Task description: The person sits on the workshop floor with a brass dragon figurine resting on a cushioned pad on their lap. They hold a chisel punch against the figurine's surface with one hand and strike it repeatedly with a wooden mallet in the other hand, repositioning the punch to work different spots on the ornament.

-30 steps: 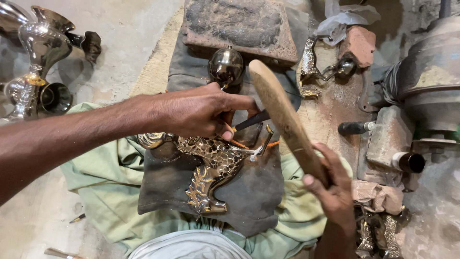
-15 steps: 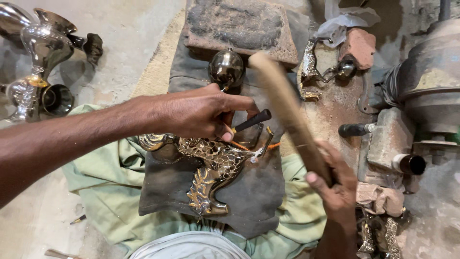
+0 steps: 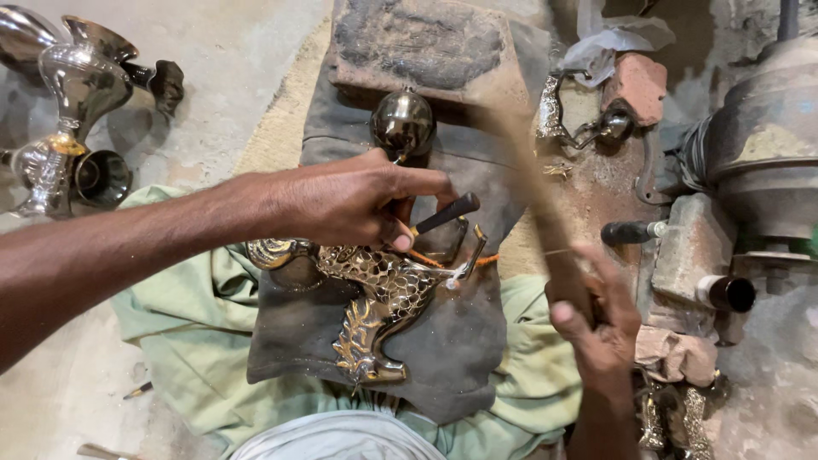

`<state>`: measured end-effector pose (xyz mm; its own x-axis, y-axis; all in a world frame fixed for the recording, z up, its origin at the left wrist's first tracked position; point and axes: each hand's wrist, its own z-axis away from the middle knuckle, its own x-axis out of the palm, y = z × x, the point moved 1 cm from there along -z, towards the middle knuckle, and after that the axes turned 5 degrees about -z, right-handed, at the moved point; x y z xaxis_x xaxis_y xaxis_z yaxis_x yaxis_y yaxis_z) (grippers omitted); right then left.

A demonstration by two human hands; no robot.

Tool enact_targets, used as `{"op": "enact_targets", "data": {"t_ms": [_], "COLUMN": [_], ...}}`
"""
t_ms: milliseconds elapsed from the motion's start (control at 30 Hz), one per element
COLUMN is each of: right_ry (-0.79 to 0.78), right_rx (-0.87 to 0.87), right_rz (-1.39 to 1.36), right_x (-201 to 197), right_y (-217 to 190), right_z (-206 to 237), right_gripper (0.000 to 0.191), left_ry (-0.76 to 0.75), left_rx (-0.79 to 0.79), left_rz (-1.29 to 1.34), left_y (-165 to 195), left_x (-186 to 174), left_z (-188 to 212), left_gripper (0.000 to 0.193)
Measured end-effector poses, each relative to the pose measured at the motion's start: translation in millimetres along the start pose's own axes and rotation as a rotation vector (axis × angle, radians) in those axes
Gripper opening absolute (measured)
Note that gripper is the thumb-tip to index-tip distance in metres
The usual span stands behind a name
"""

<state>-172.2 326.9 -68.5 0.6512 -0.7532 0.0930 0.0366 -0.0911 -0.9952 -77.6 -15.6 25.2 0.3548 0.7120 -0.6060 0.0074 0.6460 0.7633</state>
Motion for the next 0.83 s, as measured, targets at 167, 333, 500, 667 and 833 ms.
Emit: {"op": "enact_targets", "data": {"t_ms": [167,333,500,667,833], "right_ry": [-0.113,-0.04,-0.02,-0.126,-0.104], "right_rx": [-0.048,-0.013,-0.023,0.034,0.136], "right_rz": [0.256,-0.21,-0.042,0.274,0.046], "right_x": [-11,9,10,-11,-23], "right_y": [-5,-6,-14,-15,13], "right_z": [-2,-4,-11,-8,4], "right_gripper": [0.053,0.063,0.067,0.069,0.072], "left_ry": [0.004,0.013,0.024,0.035,0.018], "left_rx": [0.012,-0.029,-0.015,-0.02,-0.028], "left_rz": [0.014,0.012,0.011,0.009,0.017], "left_y": [-1,0,-2,-2,3], "left_x": [2,2,2,2,1], "left_z": [-1,1,1,-3,2], "left_gripper": [0.048,0.049,0.046,0.047,0.049]}}
